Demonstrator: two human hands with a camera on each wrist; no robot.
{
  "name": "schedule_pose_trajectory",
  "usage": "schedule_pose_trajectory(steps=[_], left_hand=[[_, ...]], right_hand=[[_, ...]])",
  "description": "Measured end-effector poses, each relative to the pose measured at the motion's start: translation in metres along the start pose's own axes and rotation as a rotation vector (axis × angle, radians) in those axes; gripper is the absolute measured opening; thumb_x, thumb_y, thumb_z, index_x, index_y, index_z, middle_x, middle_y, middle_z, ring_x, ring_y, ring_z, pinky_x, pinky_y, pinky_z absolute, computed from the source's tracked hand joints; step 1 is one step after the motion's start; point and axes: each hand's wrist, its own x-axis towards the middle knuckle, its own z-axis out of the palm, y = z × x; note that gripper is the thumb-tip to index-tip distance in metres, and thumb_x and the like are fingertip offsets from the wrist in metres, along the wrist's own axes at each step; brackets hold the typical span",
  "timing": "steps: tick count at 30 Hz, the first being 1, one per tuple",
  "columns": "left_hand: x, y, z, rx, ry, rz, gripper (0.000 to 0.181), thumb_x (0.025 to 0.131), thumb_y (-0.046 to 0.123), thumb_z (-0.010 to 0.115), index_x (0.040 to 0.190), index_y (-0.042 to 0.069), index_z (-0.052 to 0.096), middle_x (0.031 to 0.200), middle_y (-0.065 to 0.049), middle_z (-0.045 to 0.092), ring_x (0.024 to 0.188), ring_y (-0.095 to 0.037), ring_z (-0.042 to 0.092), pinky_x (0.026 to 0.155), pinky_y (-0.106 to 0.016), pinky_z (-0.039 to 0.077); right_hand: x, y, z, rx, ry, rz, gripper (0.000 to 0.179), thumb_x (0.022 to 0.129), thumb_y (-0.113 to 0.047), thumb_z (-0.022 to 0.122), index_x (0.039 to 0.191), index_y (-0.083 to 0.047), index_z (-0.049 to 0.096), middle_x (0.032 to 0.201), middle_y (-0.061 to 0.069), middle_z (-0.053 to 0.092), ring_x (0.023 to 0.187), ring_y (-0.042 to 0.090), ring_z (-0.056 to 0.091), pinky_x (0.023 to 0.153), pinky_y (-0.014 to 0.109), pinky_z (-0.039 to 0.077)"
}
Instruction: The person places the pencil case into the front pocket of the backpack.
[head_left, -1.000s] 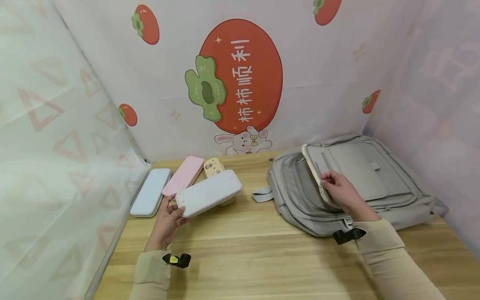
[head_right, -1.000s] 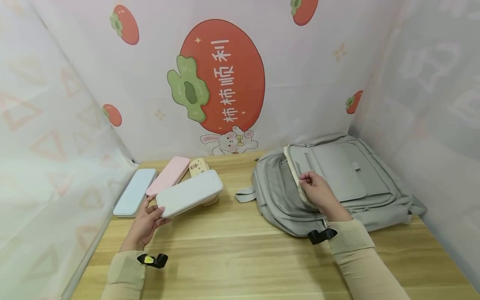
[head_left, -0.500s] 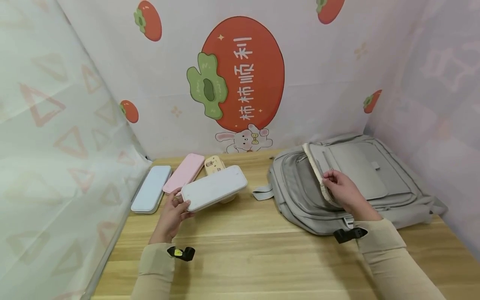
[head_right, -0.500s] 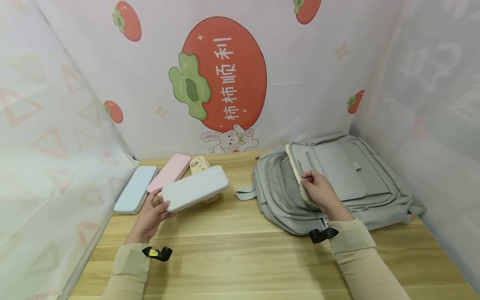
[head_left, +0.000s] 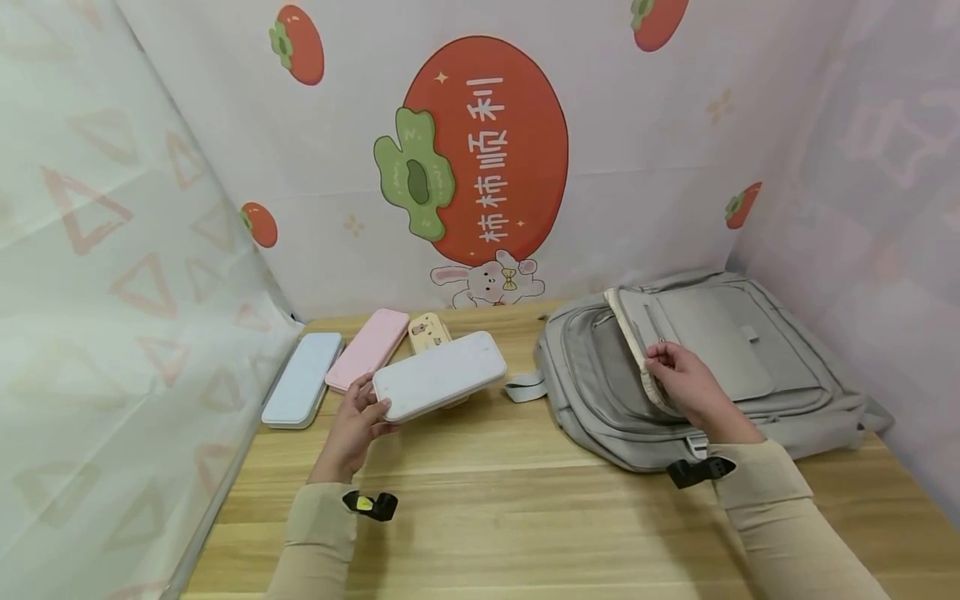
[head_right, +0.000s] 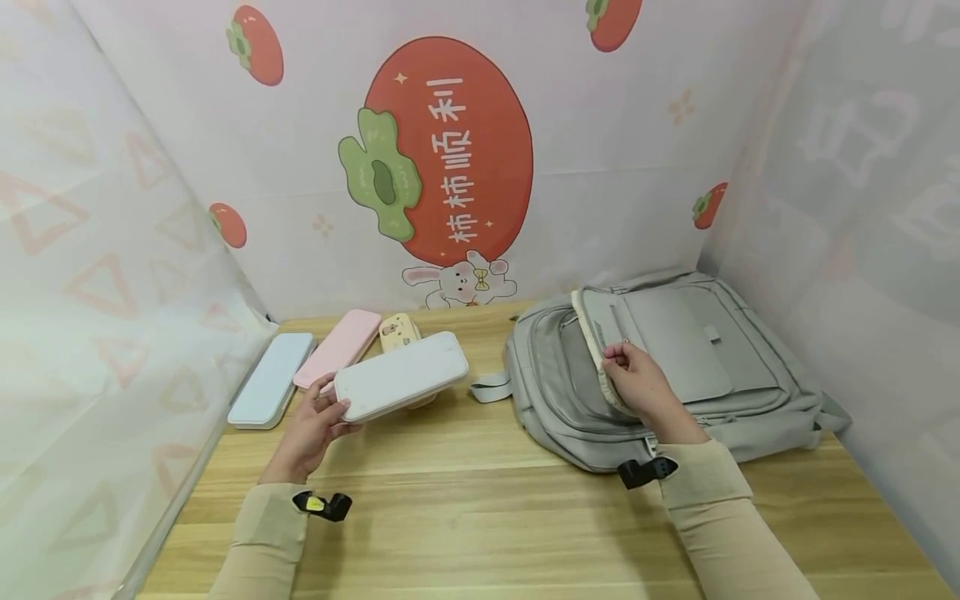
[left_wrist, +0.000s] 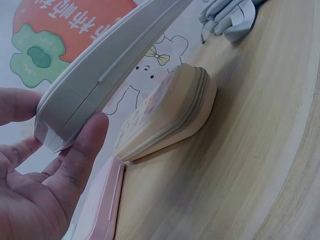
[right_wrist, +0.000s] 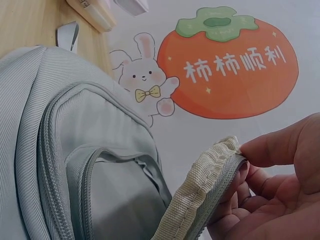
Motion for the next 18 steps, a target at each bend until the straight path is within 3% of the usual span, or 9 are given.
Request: schedule_pose_trajectory(steps=[7,14,18], left_hand=[[-0.0015,-0.0049,-0.0029,-0.013,-0.010,0.006,0.068,0.103,-0.005,0.050,0.161,0.003,0.016,0.125,-0.019,0.046,0.088,-0.015,0.062,0.074,-0.035,0.061],[-0.0001,-0.0067,-0.0029,-0.027,-0.059,0.056,0.069,0.101,0.000,0.056,0.159,-0.001,0.018,0.117,-0.019,0.048,0.086,-0.016,0.064,0.071,-0.033,0.061],[0.0012,-0.0024,-0.0006,-0.011,-0.046,0.021,0.067,0.102,-0.002,0.052,0.161,0.004,0.019,0.119,-0.017,0.048,0.086,-0.015,0.064,0.072,-0.033,0.061]], right_hand=[[-0.0026,0.0009,0.0019,-0.008,-0.003,0.009,0.023,0.110,-0.007,0.044,0.123,0.012,0.045,0.103,0.010,0.049,0.087,0.015,0.046,0.069,0.023,0.044],[-0.0092,0.0029,-0.0015,-0.044,0.014,0.005,0.025,0.111,-0.007,0.044,0.125,0.013,0.044,0.106,0.011,0.049,0.089,0.014,0.046,0.070,0.022,0.044],[-0.0092,-0.0014,-0.0034,-0.037,0.022,-0.011,0.025,0.110,-0.006,0.044,0.125,0.014,0.044,0.106,0.011,0.049,0.090,0.013,0.046,0.070,0.021,0.044]])
